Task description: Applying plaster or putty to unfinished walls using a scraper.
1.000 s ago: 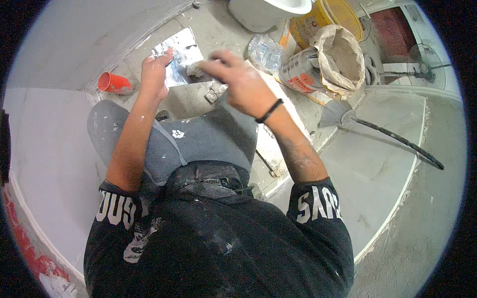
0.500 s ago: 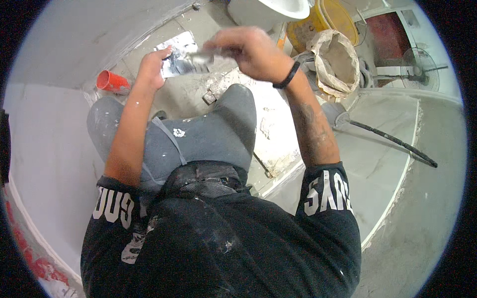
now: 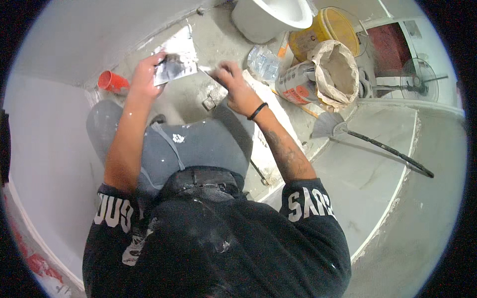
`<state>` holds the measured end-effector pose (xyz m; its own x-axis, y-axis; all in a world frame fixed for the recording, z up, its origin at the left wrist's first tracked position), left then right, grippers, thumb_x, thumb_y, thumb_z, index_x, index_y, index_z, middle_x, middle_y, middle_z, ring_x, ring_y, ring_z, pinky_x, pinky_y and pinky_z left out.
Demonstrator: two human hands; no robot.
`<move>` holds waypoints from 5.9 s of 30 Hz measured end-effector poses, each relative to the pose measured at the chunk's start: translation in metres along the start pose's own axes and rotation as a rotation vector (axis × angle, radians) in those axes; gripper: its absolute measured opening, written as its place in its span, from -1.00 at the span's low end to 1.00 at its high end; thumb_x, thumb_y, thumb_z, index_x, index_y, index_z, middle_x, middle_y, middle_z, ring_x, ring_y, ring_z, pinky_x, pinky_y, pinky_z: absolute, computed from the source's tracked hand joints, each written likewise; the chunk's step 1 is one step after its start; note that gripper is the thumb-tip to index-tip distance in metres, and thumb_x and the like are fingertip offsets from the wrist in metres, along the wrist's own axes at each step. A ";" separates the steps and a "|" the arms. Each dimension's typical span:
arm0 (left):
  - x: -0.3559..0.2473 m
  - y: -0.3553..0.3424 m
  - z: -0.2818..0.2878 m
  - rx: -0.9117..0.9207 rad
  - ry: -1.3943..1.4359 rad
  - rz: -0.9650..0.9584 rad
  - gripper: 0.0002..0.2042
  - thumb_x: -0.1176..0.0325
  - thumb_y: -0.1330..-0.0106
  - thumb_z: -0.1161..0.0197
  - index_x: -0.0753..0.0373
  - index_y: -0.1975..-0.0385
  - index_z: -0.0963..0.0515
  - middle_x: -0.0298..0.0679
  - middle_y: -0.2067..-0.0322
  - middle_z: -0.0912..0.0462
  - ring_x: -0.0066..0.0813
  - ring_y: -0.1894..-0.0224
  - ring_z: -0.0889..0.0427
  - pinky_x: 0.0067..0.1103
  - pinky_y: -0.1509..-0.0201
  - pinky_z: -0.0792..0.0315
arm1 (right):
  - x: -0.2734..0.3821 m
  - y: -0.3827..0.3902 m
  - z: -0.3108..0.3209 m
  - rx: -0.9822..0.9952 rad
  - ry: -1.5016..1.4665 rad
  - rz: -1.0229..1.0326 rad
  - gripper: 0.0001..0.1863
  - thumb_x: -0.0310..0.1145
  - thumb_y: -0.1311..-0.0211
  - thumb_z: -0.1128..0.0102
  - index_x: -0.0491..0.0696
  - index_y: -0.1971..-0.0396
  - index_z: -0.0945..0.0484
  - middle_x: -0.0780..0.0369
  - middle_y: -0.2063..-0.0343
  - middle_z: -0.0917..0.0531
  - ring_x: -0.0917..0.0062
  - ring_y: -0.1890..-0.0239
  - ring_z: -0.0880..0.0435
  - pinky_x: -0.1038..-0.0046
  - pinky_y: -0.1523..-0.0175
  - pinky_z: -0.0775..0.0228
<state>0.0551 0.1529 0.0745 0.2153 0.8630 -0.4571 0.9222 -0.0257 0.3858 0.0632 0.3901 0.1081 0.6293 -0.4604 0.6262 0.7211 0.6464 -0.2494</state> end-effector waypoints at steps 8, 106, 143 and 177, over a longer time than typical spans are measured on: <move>-0.013 0.016 -0.040 -0.038 -0.217 -0.229 -0.79 0.49 -0.26 -0.07 0.51 0.19 -0.45 -0.03 0.25 -0.59 -0.32 0.27 -0.64 -0.40 0.14 -0.57 | -0.020 0.011 0.037 -0.447 -1.355 -0.364 -0.36 -0.61 0.04 -0.21 -0.14 -0.14 -0.26 0.19 0.08 -0.53 0.47 0.07 -0.55 0.43 -0.06 -0.44; -0.060 0.123 0.169 -0.229 0.048 -0.147 -0.81 0.39 -0.21 -0.21 0.40 0.30 -0.53 -0.20 0.40 -0.63 -0.43 0.42 -0.62 -0.51 0.36 -0.51 | 0.606 -0.585 0.053 -1.145 0.628 1.021 -0.71 -0.33 -0.17 0.04 0.02 0.10 -0.47 0.17 0.15 -0.49 0.27 0.06 -0.50 -0.09 -0.08 -0.13; -0.102 0.131 0.005 -0.426 -0.041 -0.724 -0.76 0.54 -0.24 -0.11 0.43 0.10 -0.46 -0.25 0.25 -0.57 -0.53 0.27 -0.55 -0.58 0.15 -0.41 | 0.128 -0.161 -0.057 0.210 -0.727 0.488 -0.21 -0.87 0.32 0.13 0.02 -0.07 -0.31 0.09 -0.02 -0.23 0.22 -0.14 -0.28 0.33 -0.20 -0.20; -0.199 -0.137 0.193 -0.357 -0.940 0.261 -0.78 0.33 -0.17 -0.21 0.40 0.35 -0.51 -0.06 0.40 -0.58 -0.32 0.45 -0.52 -0.37 0.44 -0.41 | 0.056 -0.287 -0.137 0.741 -0.352 -0.008 -0.46 -0.66 0.13 -0.01 -0.01 0.02 -0.49 0.16 0.33 -0.62 0.50 0.32 -0.55 0.48 0.19 -0.41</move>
<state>-0.0524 -0.1128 -0.0425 0.6993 0.1066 -0.7069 0.6954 0.1278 0.7072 -0.0687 0.0956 0.1132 0.4078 -0.3285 0.8519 0.2691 0.9348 0.2316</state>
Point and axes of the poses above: each hand's wrist, its own y-axis away from the middle knuckle, its own z-axis out of the back of the hand, x = y × z, the point moved 2 cm from there along -y, towards the middle knuckle
